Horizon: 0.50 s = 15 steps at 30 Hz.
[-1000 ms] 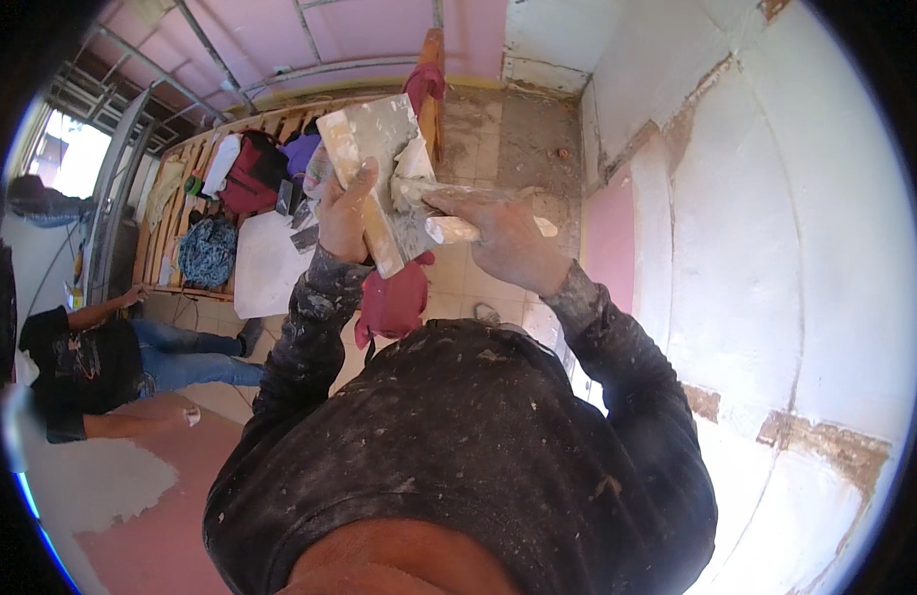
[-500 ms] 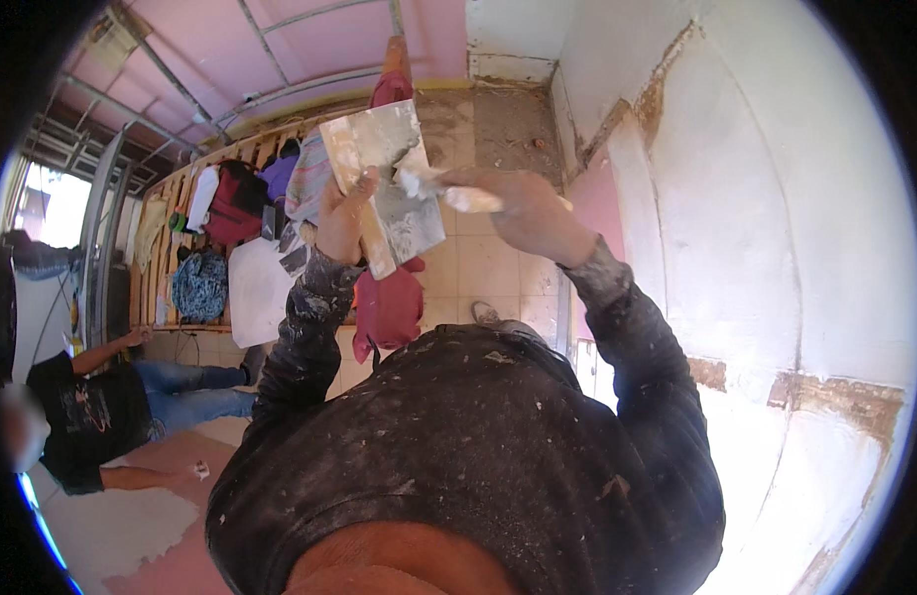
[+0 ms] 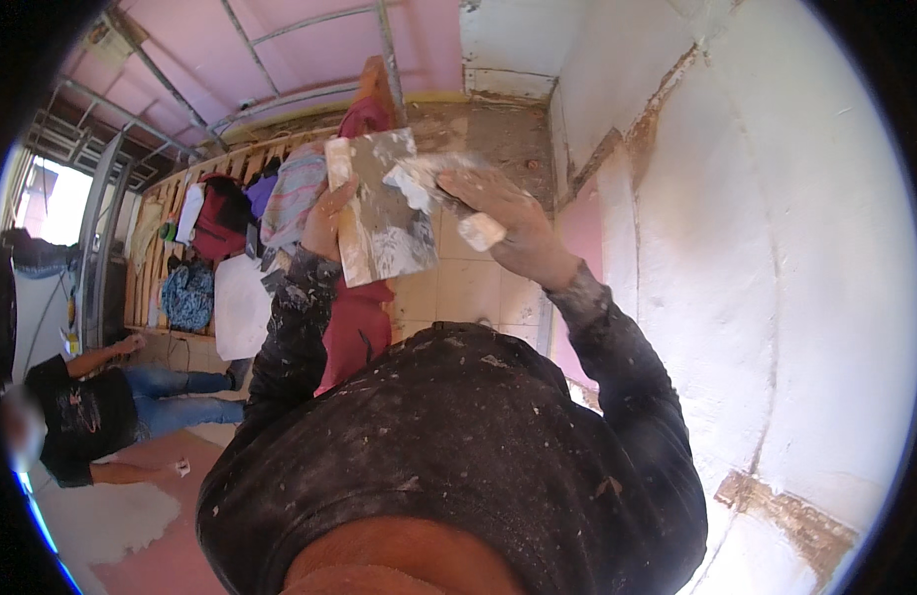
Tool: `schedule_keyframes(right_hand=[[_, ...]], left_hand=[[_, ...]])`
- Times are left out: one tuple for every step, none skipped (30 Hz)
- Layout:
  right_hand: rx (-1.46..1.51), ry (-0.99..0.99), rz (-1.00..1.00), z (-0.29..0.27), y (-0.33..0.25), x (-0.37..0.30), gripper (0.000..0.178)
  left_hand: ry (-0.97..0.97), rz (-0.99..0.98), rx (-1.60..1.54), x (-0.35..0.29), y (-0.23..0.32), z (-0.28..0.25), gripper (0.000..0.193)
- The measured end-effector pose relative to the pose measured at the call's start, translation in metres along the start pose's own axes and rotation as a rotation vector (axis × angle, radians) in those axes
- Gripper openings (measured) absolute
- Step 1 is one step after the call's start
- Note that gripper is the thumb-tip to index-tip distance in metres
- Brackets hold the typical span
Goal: The person applies plaster to a wall using a hawk and trowel, smoothing the surface in a room under renovation. Another person is visible in the background working on a different section of the wall.
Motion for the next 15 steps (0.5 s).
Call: schedule_keyframes(right_hand=[[-0.04, 0.0, -0.028, 0.002, 0.013, 0.006, 0.058], [-0.083, -0.002, -0.059, 0.006, 0.034, 0.009, 0.059], [-0.125, -0.006, -0.091, 0.008, 0.055, 0.01, 0.06], [-0.178, -0.028, -0.102, 0.011, 0.073, 0.011, 0.064], [-0.179, -0.045, -0.087, 0.01, 0.092, 0.01, 0.065], [-0.182, -0.061, -0.072, 0.006, 0.111, 0.008, 0.066], [-0.182, -0.079, -0.061, 0.002, 0.133, 0.009, 0.067], [-0.281, -0.199, -0.042, 0.008, 0.151, 0.0, 0.066], [-0.382, -0.325, -0.025, 0.007, 0.18, -0.008, 0.066], [-0.487, -0.451, -0.001, 0.006, 0.209, -0.018, 0.066], [-0.398, -0.477, 0.154, 0.007, 0.233, -0.039, 0.066], [-0.299, -0.492, 0.309, 0.014, 0.25, -0.066, 0.066], [-0.216, -0.394, 0.487, 0.023, 0.273, -0.096, 0.066], [-0.127, -0.287, 0.658, 0.034, 0.288, -0.125, 0.066], [0.02, -0.18, 0.908, 0.042, 0.287, -0.147, 0.061]], left_hand=[[-0.01, -0.041, -0.076, 0.011, -0.009, 0.003, 0.038], [-0.023, -0.079, -0.153, 0.027, -0.02, 0.009, 0.036], [-0.035, -0.117, -0.23, 0.043, -0.03, 0.014, 0.033], [-0.103, -0.107, -0.226, 0.042, -0.015, 0.046, 0.038], [-0.085, -0.121, -0.198, 0.059, -0.021, 0.038, 0.038], [-0.07, -0.136, -0.169, 0.081, -0.03, 0.019, 0.038], [-0.052, -0.145, -0.141, 0.101, -0.036, 0.0, 0.038], [-0.018, 0.031, 0.116, 0.11, -0.029, -0.028, 0.037], [0.01, 0.213, 0.369, 0.126, -0.016, -0.054, 0.037], [0.026, 0.398, 0.617, 0.143, -0.004, -0.064, 0.037], [0.024, 0.06, 0.038, 0.154, 0.015, -0.042, 0.038], [0.102, 0.015, 0.021, 0.172, 0.042, -0.03, 0.041], [0.176, -0.025, 0.007, 0.195, 0.062, -0.029, 0.044], [0.062, 0.459, 0.772, 0.216, 0.093, -0.045, 0.041], [-0.013, 0.44, 0.949, 0.249, 0.09, -0.083, 0.044]])
Point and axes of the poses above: each hand's wrist, its own x-axis towards the middle knuckle, its own z-axis out of the palm, y = z × x, the point moved 4 cm from there along x, towards the middle knuckle, and after that the axes turned 4 degrees about -z, right-handed, at the moved point
